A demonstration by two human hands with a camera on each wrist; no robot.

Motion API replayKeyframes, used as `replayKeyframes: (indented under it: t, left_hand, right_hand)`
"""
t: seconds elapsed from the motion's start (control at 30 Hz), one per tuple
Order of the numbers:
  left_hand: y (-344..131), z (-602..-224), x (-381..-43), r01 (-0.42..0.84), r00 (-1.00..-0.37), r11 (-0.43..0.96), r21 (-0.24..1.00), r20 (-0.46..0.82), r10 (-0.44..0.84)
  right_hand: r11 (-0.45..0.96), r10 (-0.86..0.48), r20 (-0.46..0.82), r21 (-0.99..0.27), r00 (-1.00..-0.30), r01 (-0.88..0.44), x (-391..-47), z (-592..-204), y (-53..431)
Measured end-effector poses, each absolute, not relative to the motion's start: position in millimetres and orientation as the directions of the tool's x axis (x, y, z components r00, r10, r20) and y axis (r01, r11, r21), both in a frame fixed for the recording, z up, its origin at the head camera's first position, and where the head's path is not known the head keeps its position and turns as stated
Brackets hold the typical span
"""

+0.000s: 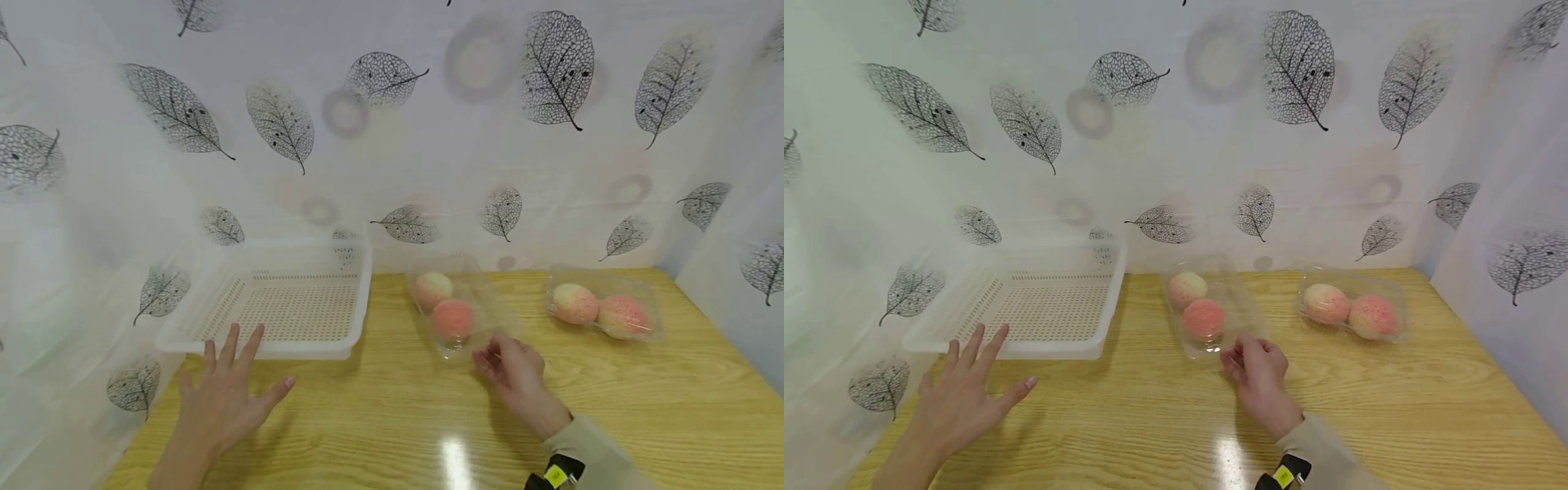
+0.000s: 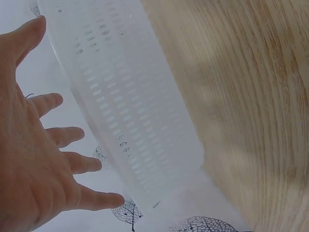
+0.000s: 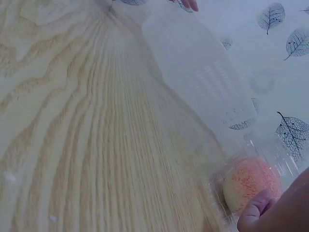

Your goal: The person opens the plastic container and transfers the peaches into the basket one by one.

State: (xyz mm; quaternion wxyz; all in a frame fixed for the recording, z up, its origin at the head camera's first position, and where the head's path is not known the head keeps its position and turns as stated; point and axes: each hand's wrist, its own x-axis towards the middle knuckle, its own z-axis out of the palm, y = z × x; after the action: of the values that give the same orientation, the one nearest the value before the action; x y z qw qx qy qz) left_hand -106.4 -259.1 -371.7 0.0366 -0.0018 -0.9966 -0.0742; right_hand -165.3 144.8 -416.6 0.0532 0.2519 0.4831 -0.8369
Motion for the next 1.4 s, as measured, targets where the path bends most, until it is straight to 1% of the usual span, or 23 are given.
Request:
replayKeyframes:
  t: [0.17,0.3,0.43,0.57,0.73,0.93,1.13,1.27,1.4]
  left_hand:
    - [-258,-372,-107,0.009,-0.998,0.987,0.158,0.067,-0.001]
    - [-258,-374,-109,0.017,-0.998,0.989,0.150,0.065,0.007]
    - [-258,-375,-109,0.022,-0.997,0.989,0.143,0.072,0.012]
    - [-256,-374,-109,0.044,-0.994,0.991,0.128,0.101,0.031]
    - [-250,-374,-110,0.079,-0.988,0.990,0.119,0.143,0.062]
    - [-244,-375,-113,0.134,-0.976,0.985,0.109,0.186,0.112]
    - [-237,-376,-115,0.212,-0.959,0.969,0.129,0.219,0.181]
    - [-231,-377,-117,0.258,-0.947,0.955,0.150,0.235,0.219]
    - [-224,-377,-117,0.298,-0.932,0.943,0.146,0.256,0.255]
  right_hand:
    - [-0.508,0.194,-0.473,-0.798,-0.859,0.325,-169,-416,154]
    - [-0.501,0.196,-0.466,-0.804,-0.863,0.321,-172,-416,163]
    - [-0.502,0.170,-0.473,-0.797,-0.864,0.337,-175,-415,175]
    - [-0.512,0.122,-0.479,-0.781,-0.869,0.358,-177,-415,185]
    - [-0.490,0.061,-0.468,-0.783,-0.882,0.382,-176,-415,195]
    - [-0.523,-0.032,-0.432,-0.761,-0.901,0.384,-173,-419,211]
    - [-0.503,-0.149,-0.387,-0.762,-0.910,0.407,-168,-420,227]
    - [-0.519,-0.272,-0.350,-0.731,-0.896,0.443,-165,-421,239]
    - [-0.509,-0.407,-0.271,-0.725,-0.872,0.463,-163,-423,249]
